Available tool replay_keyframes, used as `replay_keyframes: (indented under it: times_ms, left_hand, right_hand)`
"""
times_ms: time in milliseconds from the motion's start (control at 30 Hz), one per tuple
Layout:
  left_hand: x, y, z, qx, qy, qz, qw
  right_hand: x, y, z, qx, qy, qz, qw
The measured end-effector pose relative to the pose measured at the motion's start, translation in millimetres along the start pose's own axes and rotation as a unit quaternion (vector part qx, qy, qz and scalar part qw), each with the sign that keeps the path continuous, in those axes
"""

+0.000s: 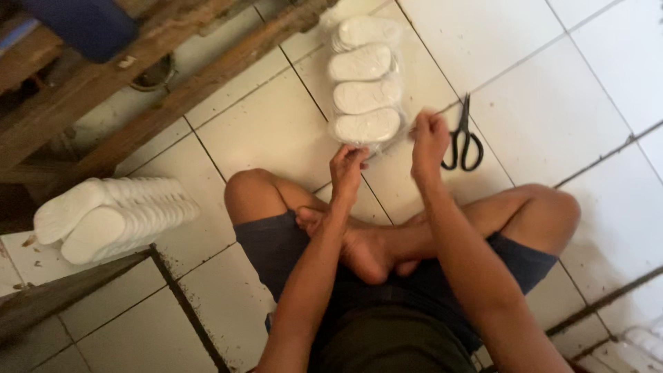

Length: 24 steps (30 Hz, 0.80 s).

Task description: The person sits on the floor, unpacks a plastic-wrapped stack of white shoe insoles, and trims the edges of each insole with scissors. The person handles the insoles one at a time, rotating them to cut along the perimeter, and places the trimmed insoles on the floor.

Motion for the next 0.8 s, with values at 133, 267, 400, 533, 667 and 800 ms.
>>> replay_keyframes:
  times_ms: [133, 267, 400, 533, 667, 800]
  left_hand:
    - [17, 1, 11, -0.005, -0.096, -0.088, 0.991]
    - [4, -5, 4, -0.061, -0.074, -0.027, 0.995]
    - [0, -7, -2, -0.071, -0.07, -0.094, 0.991]
    - [0, -4, -3, -0.061, -0.056, -0.079, 0.993]
    - [4, -9, -2, -0.06, -0.048, -0.149, 0.986]
    - [-1, -15, -2, -0.068, -0.016, -0.156, 0.985]
  right_hand:
    - [43, -20, 65, -0.131, -0.091, -0.078, 0.984]
    - [47, -39, 73, -0.169, -0.08, -0.118, 0.975]
    - [40, -47, 55, -0.194, -0.04, -0.052, 0.979]
    - [41, -43, 50, -0.198, -0.041, 0.024, 0.979]
    - [44, -42, 70, -0.236, -0.025, 0.075, 0.968]
    - [43, -31, 93, -0.246, 0.003, 0.134, 0.96]
Point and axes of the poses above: each hand's wrist, its own z-axis away from the middle knuckle, its own y-axis out of the back of the hand, x = y × z, the point moved 9 cm from there along -z, towards the middle knuckle, and after that the axes turned 10 degrees about -x, right-handed, at the moved point
